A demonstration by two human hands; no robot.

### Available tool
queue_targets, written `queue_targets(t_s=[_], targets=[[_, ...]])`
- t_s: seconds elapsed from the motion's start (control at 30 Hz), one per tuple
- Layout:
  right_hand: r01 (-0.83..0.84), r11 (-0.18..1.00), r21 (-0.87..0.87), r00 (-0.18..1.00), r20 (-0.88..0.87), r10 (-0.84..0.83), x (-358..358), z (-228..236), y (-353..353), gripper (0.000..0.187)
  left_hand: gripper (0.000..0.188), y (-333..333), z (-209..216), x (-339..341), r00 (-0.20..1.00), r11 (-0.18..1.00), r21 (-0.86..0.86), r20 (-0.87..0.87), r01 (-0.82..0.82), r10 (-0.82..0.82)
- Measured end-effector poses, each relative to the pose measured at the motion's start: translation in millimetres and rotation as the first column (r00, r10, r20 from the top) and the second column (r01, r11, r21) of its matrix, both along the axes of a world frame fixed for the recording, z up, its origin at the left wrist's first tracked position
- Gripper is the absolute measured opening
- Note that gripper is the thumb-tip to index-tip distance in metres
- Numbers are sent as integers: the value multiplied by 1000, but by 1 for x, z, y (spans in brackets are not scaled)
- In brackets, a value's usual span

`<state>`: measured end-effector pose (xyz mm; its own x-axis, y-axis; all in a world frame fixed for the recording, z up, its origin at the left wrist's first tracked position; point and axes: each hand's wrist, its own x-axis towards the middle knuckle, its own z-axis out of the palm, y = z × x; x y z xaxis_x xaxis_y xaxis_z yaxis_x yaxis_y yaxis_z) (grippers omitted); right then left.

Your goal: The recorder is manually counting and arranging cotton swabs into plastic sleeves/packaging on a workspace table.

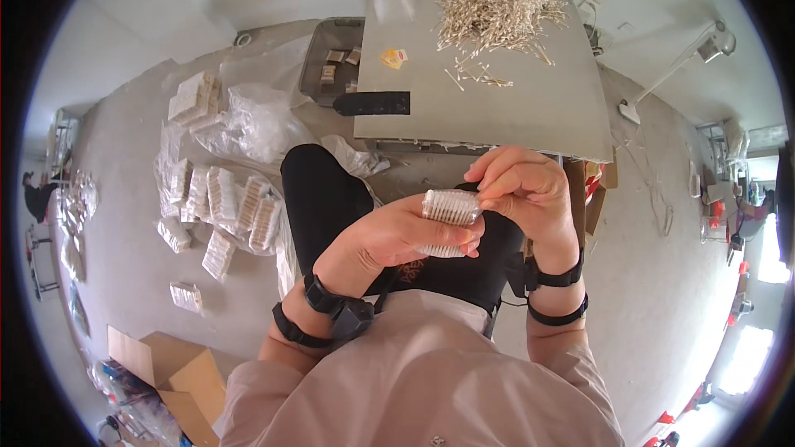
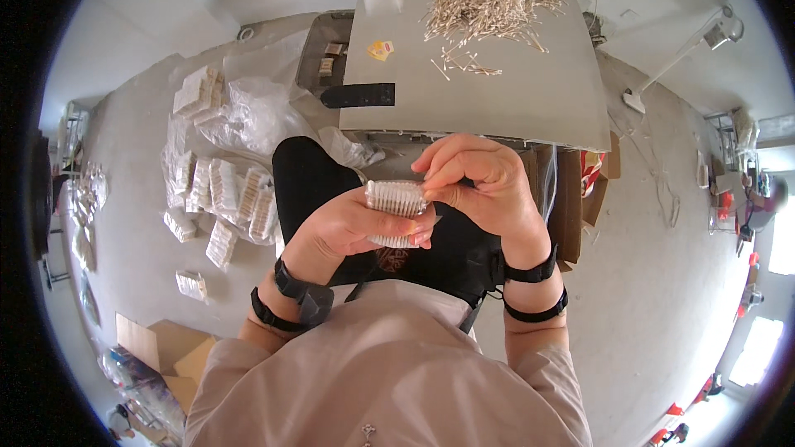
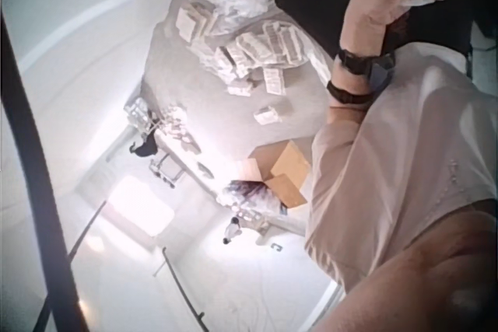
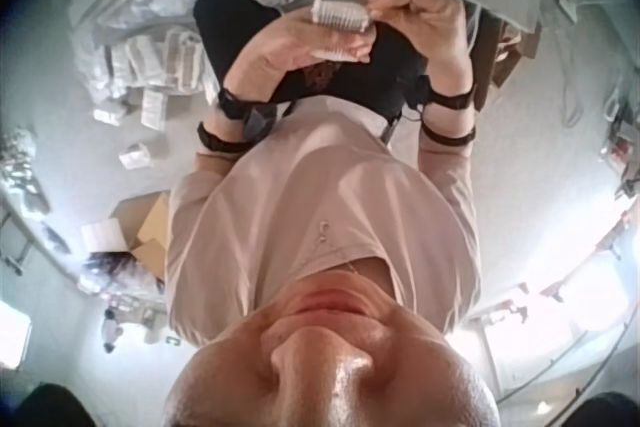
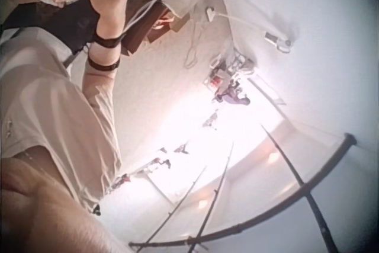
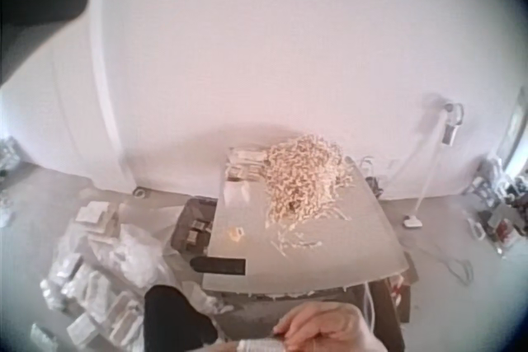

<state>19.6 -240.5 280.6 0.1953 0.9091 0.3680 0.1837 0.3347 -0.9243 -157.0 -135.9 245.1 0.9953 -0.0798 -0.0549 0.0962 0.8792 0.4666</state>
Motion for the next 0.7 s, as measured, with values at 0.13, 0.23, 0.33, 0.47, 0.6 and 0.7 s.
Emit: queue_targets(t_s=[0.13,0.23,0.33,0.47,0.6,0.7], targets=[[-45,999,-28,999,29,46,2,5,2,15,24,0,3,-1,1000,1000,25,24,-12,12],[-55,998,-41,994,-99,51,2,4,4,13,27,1,5,1,999,1000,11,49,2,-2],[-79,992,-97,964,-262,52,1,8,4,13,30,1,12,1,999,1000,26,34,-10,9],[-81,991,-103,987,-145,65,1,16,13,14,27,2,5,0,997,983,180,-62,-35,47],[-123,982,-144,963,221,153,-2,28,28,14,22,2,4,0,994,966,254,-78,-55,78],[-166,973,-161,948,247,203,-2,23,33,15,18,5,-2,0,995,946,321,-66,-52,77]])
